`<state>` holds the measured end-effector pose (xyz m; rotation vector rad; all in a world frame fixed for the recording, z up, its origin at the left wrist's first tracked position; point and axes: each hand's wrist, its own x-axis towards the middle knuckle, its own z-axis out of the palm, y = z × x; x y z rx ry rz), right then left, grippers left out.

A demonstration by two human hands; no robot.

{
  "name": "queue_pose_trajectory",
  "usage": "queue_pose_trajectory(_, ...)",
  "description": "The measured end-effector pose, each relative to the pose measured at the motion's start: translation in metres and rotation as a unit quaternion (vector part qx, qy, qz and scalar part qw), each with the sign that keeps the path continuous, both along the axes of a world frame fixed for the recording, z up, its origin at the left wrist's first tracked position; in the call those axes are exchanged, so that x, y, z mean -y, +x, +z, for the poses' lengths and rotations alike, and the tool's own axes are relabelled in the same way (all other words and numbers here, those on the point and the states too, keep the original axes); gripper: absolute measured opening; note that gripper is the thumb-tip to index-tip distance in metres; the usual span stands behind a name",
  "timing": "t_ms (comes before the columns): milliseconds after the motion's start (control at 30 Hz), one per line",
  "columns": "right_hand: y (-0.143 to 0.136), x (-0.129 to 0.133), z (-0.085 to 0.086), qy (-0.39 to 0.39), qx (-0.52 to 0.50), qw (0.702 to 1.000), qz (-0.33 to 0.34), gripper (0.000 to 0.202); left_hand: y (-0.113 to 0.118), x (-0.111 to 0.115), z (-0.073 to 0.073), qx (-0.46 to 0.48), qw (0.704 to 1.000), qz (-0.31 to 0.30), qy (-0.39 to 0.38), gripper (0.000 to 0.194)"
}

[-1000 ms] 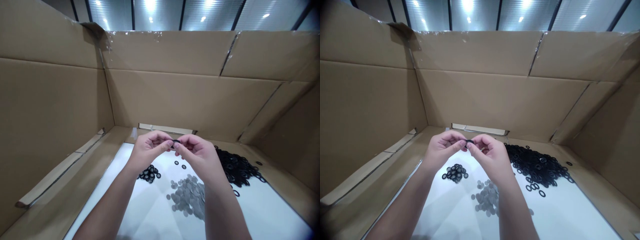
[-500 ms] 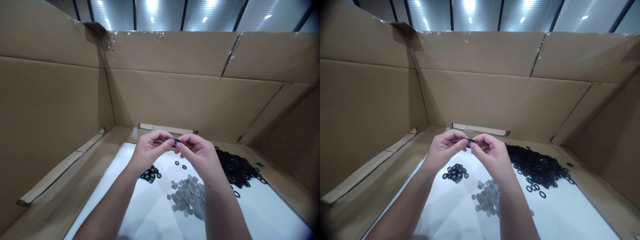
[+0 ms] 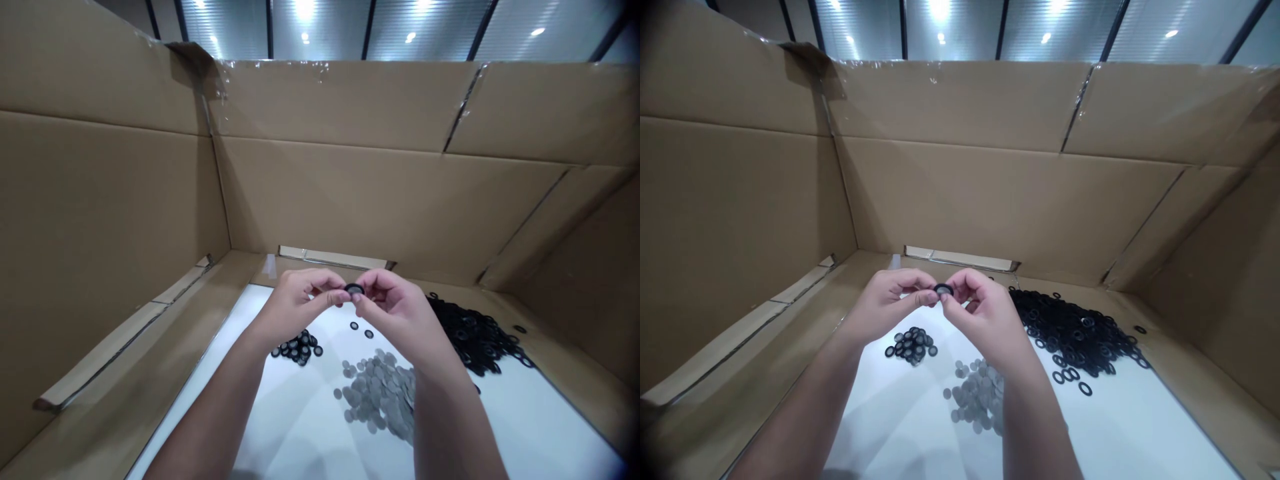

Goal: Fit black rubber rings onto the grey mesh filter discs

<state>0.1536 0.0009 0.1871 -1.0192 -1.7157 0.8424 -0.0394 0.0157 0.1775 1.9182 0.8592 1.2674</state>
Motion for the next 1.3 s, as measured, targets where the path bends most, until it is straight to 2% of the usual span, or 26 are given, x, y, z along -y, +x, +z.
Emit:
queue_pose_trajectory(67,0.004,0.004,0.004,-0.011,0.041,0.999,0.021,0.014,-0.002,0.0,0.0,-0.014,1.0,-0.009,-0.004,0.02)
queue_pose_trajectory(133,0.005,0.006,0.005,-0.013,0.052,0.998,0.024,0.015,-0.001,-0.002,-0.002,0.018,0.999,-0.041,-0.027,0.021)
queue_pose_trajectory(300,0.001,0.003,0.002,0.009,0.015,1.0,-0.011,0.012,0.005,-0.004,-0.009,0.1,0.989,-0.095,-0.054,0.021)
queue_pose_trajectory(400,-0.001,0.003,0.001,0.002,0.0,1.0,-0.005,0.012,0.006,-0.004,-0.01,0.092,0.991,-0.083,-0.046,0.021)
queue_pose_trajectory(567,0.0,0.004,0.001,-0.013,-0.023,1.0,-0.002,0.018,0.005,-0.001,-0.006,0.053,0.998,-0.033,0.025,0.019)
queue_pose_trajectory(700,0.002,0.006,0.002,-0.025,-0.023,0.999,-0.002,0.022,0.003,0.001,-0.003,0.022,0.999,-0.013,0.045,0.02)
queue_pose_trajectory(833,0.004,0.005,0.002,-0.03,-0.022,0.999,0.002,0.027,0.0,0.0,-0.003,0.023,0.999,-0.023,0.029,0.021)
queue_pose_trajectory(1033,0.007,0.002,0.001,-0.058,-0.054,0.996,0.034,0.023,-0.002,-0.002,-0.005,0.069,0.995,-0.066,-0.04,0.023)
queue_pose_trajectory(1300,0.002,0.002,0.002,-0.049,-0.071,0.996,0.027,0.022,-0.002,-0.001,-0.002,0.066,0.996,-0.042,-0.044,0.024)
